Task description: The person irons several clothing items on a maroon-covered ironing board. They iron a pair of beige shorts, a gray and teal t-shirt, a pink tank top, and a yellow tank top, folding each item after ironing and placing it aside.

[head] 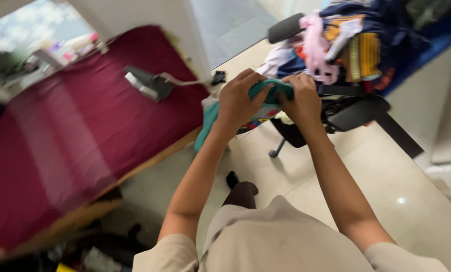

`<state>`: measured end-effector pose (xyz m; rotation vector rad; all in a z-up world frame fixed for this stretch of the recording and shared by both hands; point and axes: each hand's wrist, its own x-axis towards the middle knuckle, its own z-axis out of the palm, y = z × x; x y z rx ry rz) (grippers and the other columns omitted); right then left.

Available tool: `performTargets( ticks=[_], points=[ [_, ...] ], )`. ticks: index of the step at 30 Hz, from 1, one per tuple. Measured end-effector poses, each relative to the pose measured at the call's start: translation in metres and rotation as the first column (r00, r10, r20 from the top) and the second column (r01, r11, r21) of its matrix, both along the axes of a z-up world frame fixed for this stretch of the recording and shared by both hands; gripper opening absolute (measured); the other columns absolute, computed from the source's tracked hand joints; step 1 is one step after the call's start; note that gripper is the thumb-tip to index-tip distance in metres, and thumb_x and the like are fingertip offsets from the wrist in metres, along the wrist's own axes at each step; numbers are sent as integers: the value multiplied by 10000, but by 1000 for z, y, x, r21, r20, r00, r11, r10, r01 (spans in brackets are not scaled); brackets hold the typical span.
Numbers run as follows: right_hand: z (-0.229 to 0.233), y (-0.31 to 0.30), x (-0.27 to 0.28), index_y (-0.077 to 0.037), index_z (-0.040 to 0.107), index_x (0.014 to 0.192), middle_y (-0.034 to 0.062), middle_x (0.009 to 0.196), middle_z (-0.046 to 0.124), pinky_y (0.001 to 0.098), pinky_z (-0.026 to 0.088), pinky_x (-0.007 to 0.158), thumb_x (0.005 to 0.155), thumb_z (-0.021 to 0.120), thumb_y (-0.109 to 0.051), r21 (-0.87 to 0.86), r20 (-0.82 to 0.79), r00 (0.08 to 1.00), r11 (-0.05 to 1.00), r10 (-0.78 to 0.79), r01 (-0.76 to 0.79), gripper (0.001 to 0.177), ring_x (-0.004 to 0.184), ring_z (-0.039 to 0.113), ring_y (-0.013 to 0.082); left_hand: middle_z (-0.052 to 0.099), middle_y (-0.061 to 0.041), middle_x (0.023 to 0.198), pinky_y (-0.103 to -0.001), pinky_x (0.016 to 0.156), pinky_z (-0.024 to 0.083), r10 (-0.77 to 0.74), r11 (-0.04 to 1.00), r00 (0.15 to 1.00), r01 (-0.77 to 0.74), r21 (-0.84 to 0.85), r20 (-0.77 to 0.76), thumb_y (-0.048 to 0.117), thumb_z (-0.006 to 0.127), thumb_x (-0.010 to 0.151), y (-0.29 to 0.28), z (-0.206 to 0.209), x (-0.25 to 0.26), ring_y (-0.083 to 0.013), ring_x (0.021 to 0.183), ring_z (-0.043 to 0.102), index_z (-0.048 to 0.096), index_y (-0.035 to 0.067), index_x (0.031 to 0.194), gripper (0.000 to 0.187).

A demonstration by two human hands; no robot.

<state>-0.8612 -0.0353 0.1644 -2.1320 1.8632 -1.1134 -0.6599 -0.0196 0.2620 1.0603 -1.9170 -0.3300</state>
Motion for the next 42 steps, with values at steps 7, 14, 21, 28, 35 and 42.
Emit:
performTargets(
  ticks=[7, 14, 21, 28, 35, 42],
  points=[
    [-32, -74, 49, -55, 741, 954, 87, 967, 749, 317, 551, 812, 876, 704, -2, -124, 392, 775, 863, 497, -490, 102, 893, 702, 202, 653, -98, 915, -459, 688, 509, 165, 971, 944, -206, 121, 287, 305, 862, 707, 68, 13, 157, -340, 831, 667, 683, 57, 995, 420],
    [75, -69, 106, -16, 682, 942, 36, 805, 670, 238, 433, 695, 991, 588, 75, -150, 614, 491, 701, 619, -697, 139, 741, 597, 84, 718, -93, 913, -431, 762, 537, 687, 721, 702, -691, -57, 190, 73, 745, 810, 140, -5, 259, -310, 878, 690, 743, 85, 984, 174],
    [123, -78, 183, -75, 720, 1015, 133, 741, 648, 399, 500, 676, 957, 790, -337, 287, -17, 664, 640, 747, -713, 277, 697, 647, 266, 718, -174, 968, -387, 755, 542, 770, 625, 636, -766, -150, -45, 2, 682, 966, 177, 10, 346, -330, 873, 711, 743, 4, 1048, 102],
    [76, -91, 241, -183, 737, 1234, 159, 1037, 734, 497, 515, 846, 804, 786, -194, 455, -397, 511, 647, 762, -612, 433, 984, 667, 381, 704, -187, 842, -399, 651, 521, 824, 563, 565, -805, -186, 45, 70, 644, 1008, 217, 44, 423, -298, 735, 714, 731, 45, 1093, 124],
    [24, -119, 268, -94, 721, 1243, 76, 1036, 723, 369, 486, 898, 971, 707, -222, 428, 313, 598, 452, 738, -783, 300, 983, 606, 180, 644, -147, 743, -336, 620, 467, 832, 521, 527, -849, 83, 171, 159, 708, 1020, 272, 61, 520, -183, 650, 620, 720, 56, 1060, 112],
    [19, -184, 278, 28, 779, 1072, 96, 895, 827, 322, 569, 828, 829, 729, -136, 588, 482, 416, 67, 771, -806, 298, 891, 723, 138, 614, 55, 789, -252, 688, 464, 585, 681, 811, -502, 533, 17, 168, 702, 957, 297, 59, 656, -53, 770, 542, 713, 45, 959, 124]
  ],
)
